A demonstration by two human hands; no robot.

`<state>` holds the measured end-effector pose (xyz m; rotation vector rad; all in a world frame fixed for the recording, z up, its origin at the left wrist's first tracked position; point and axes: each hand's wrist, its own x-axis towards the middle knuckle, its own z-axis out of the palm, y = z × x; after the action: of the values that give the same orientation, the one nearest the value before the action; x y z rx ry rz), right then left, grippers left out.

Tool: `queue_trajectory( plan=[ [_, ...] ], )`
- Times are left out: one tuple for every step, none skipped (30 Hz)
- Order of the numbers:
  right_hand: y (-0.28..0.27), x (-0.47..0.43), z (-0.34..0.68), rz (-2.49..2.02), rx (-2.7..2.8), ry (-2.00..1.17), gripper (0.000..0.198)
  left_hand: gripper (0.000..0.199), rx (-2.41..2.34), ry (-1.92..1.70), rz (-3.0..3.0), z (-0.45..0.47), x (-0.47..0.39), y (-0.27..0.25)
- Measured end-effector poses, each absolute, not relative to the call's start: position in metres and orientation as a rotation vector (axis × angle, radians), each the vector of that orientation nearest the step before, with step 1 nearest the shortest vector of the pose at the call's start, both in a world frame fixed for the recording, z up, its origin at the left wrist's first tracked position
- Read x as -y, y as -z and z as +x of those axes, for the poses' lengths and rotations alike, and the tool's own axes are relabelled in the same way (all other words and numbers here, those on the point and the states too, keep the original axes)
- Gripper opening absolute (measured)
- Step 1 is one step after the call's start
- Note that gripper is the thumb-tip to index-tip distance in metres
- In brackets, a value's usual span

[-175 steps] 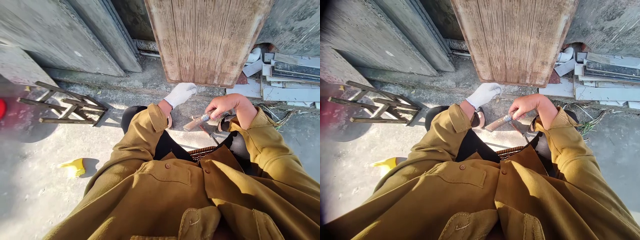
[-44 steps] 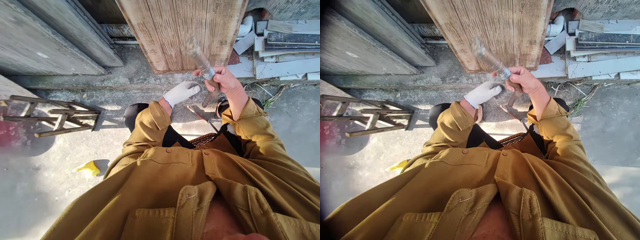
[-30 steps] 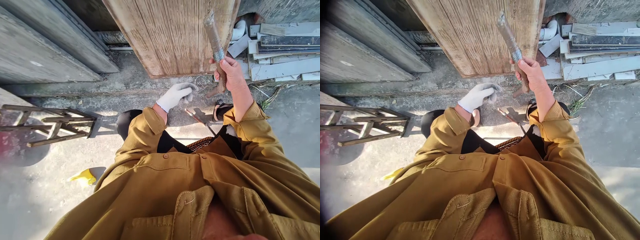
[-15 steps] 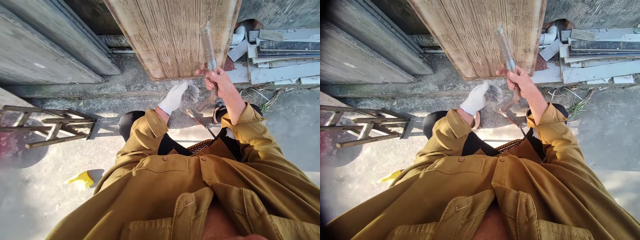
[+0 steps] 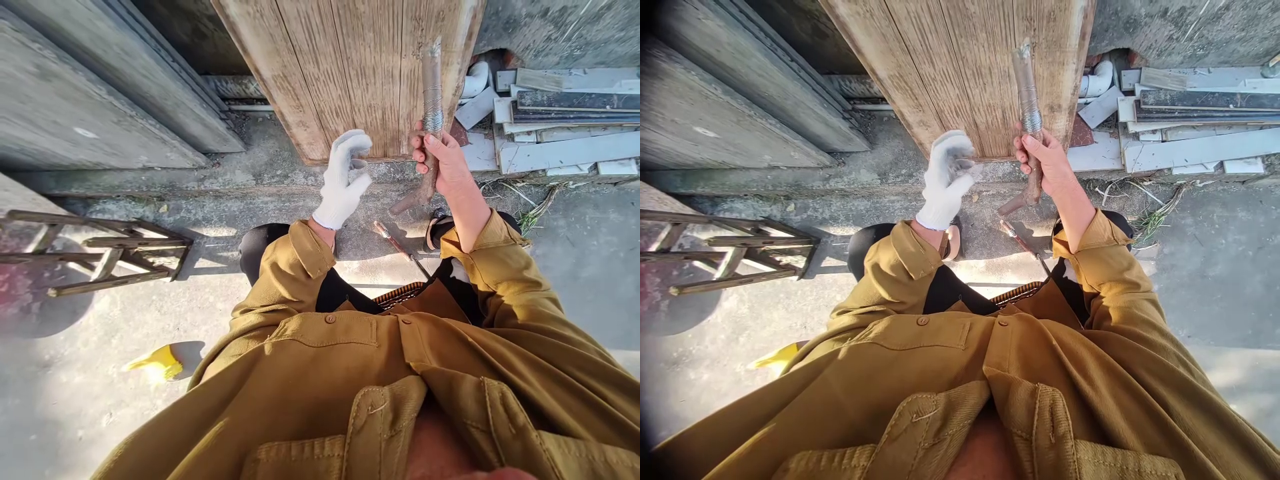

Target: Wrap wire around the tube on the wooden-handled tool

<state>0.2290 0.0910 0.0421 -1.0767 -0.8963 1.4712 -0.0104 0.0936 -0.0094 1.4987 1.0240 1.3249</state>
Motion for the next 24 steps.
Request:
queue_trajectory(
  plan=[
    [-0.042, -0.091, 0.228, -1.085, 0.894, -1.467, 0.048, 0.054, -1.037, -1.323, 1.516, -0.011, -0.092, 0.01],
    [-0.042, -0.091, 0.227, -1.092, 0.899, -1.461, 0.048, 0.056, -1.06, -1.301, 1.5, -0.01, -0.09, 0.01],
    [-0.042, -0.091, 0.227, -1.093, 0.91, -1.458, 0.048, 0.057, -1.092, -1.25, 1.458, -0.008, -0.089, 0.011],
    [-0.043, -0.09, 0.226, -1.079, 0.921, -1.462, 0.048, 0.057, -1.134, -1.179, 1.408, -0.006, -0.088, 0.012],
    [-0.043, -0.09, 0.224, -1.051, 0.93, -1.477, 0.049, 0.056, -1.168, -1.097, 1.368, -0.003, -0.087, 0.013],
    [-0.043, -0.089, 0.223, -1.019, 0.936, -1.498, 0.052, 0.054, -1.181, -1.024, 1.34, 0.0, -0.087, 0.013],
    [-0.043, -0.088, 0.221, -0.995, 0.943, -1.517, 0.056, 0.053, -1.172, -0.969, 1.321, 0.003, -0.088, 0.013],
    [-0.042, -0.087, 0.22, -0.983, 0.951, -1.528, 0.06, 0.051, -1.147, -0.936, 1.307, 0.005, -0.088, 0.012],
    [-0.042, -0.086, 0.218, -0.977, 0.958, -1.531, 0.064, 0.049, -1.107, -0.918, 1.29, 0.007, -0.088, 0.009],
    [-0.041, -0.086, 0.216, -0.978, 0.971, -1.528, 0.066, 0.048, -1.06, -0.911, 1.262, 0.009, -0.088, 0.006],
    [-0.04, -0.085, 0.215, -0.986, 0.988, -1.527, 0.068, 0.048, -1.019, -0.912, 1.221, 0.01, -0.088, 0.003],
    [-0.04, -0.085, 0.214, -1.002, 1.008, -1.53, 0.069, 0.05, -0.994, -0.918, 1.177, 0.011, -0.087, -0.001],
    [-0.039, -0.085, 0.212, -1.029, 1.028, -1.543, 0.07, 0.051, -0.982, -0.928, 1.143, 0.011, -0.087, -0.004],
    [-0.039, -0.084, 0.211, -1.064, 1.043, -1.56, 0.07, 0.052, -0.98, -0.939, 1.121, 0.01, -0.086, -0.006],
    [-0.038, -0.083, 0.209, -1.104, 1.055, -1.58, 0.071, 0.052, -0.984, -0.947, 1.11, 0.01, -0.085, -0.008],
    [-0.037, -0.082, 0.208, -1.142, 1.063, -1.601, 0.07, 0.051, -0.984, -0.949, 1.109, 0.01, -0.085, -0.008],
    [-0.036, -0.081, 0.206, -1.171, 1.069, -1.62, 0.069, 0.051, -0.975, -0.945, 1.111, 0.01, -0.085, -0.007],
    [-0.036, -0.081, 0.204, -1.187, 1.074, -1.634, 0.068, 0.052, -0.957, -0.94, 1.115, 0.011, -0.084, -0.005],
    [-0.035, -0.08, 0.203, -1.189, 1.081, -1.643, 0.066, 0.053, -0.938, -0.94, 1.116, 0.012, -0.084, -0.003],
    [-0.034, -0.079, 0.202, -1.186, 1.091, -1.645, 0.064, 0.056, -0.923, -0.947, 1.112, 0.014, -0.084, 0.0],
    [-0.034, -0.079, 0.201, -1.185, 1.105, -1.639, 0.062, 0.059, -0.916, -0.963, 1.102, 0.015, -0.085, 0.002],
    [-0.033, -0.08, 0.201, -1.191, 1.122, -1.628, 0.059, 0.062, -0.917, -0.991, 1.088, 0.016, -0.086, 0.003],
    [-0.033, -0.08, 0.202, -1.205, 1.139, -1.615, 0.057, 0.063, -0.922, -1.026, 1.073, 0.016, -0.087, 0.004],
    [-0.032, -0.082, 0.203, -1.225, 1.155, -1.6, 0.056, 0.063, -0.927, -1.07, 1.06, 0.015, -0.089, 0.004]
  ],
)
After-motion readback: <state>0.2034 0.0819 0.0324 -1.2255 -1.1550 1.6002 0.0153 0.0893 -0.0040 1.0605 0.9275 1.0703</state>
